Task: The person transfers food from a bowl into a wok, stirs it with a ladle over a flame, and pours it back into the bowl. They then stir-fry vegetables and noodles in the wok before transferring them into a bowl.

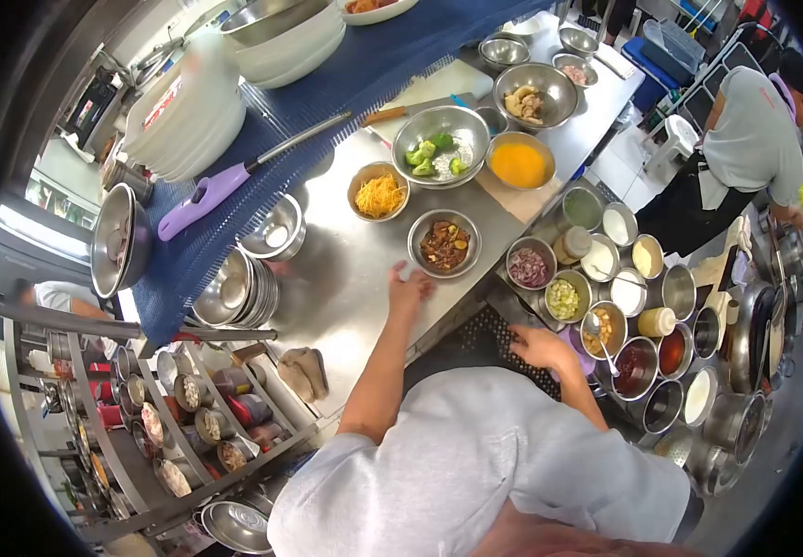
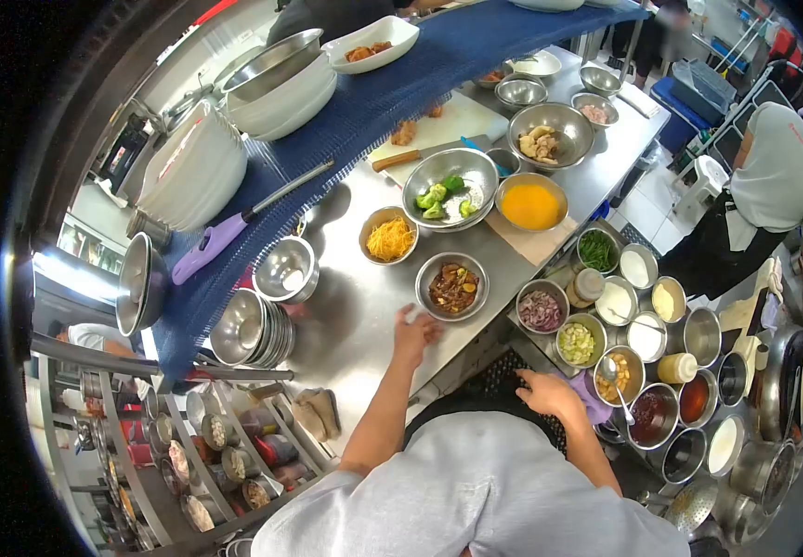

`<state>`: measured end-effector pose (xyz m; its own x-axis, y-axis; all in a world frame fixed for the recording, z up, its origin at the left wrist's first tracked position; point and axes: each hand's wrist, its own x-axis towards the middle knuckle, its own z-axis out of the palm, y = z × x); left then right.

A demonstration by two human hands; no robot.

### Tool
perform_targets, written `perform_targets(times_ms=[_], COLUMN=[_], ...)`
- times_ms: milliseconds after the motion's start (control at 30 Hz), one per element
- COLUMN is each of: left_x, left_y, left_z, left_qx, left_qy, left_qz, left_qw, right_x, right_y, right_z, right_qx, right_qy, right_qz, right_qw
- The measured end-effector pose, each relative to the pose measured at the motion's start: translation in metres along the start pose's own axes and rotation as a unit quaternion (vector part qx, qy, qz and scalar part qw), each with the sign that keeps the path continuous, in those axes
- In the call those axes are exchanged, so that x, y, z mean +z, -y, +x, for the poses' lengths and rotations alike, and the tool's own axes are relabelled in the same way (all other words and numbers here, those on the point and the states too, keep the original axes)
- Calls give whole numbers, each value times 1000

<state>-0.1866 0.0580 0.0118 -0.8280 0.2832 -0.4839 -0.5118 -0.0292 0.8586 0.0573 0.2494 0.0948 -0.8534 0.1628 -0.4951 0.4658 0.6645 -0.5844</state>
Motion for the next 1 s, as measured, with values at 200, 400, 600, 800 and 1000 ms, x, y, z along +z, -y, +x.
perform_targets(times_ms=[200, 400, 600, 800, 1000], left_x=[-26, -45, -75, -90, -69], left_y=[-59, -52, -9, -55, -106], left_z=[95, 75, -40, -108, -76], left_qx=[251, 252, 291, 142, 273], left_qy=[-89, -107, -67, 60, 201], left_qz=[476, 475, 468, 483, 574], left_qw=[838, 836, 831, 862, 745], right_x=[0, 8, 6, 52, 196], right_y=[-1, 45, 52, -10, -138], right_z=[27, 136, 141, 91, 15], right_qx=[-68, -131, -87, 9, 310], right_qy=[83, 78, -15, 114, -16], right_qz=[85, 97, 139, 224, 187], right_qw=[991, 984, 986, 968, 932])
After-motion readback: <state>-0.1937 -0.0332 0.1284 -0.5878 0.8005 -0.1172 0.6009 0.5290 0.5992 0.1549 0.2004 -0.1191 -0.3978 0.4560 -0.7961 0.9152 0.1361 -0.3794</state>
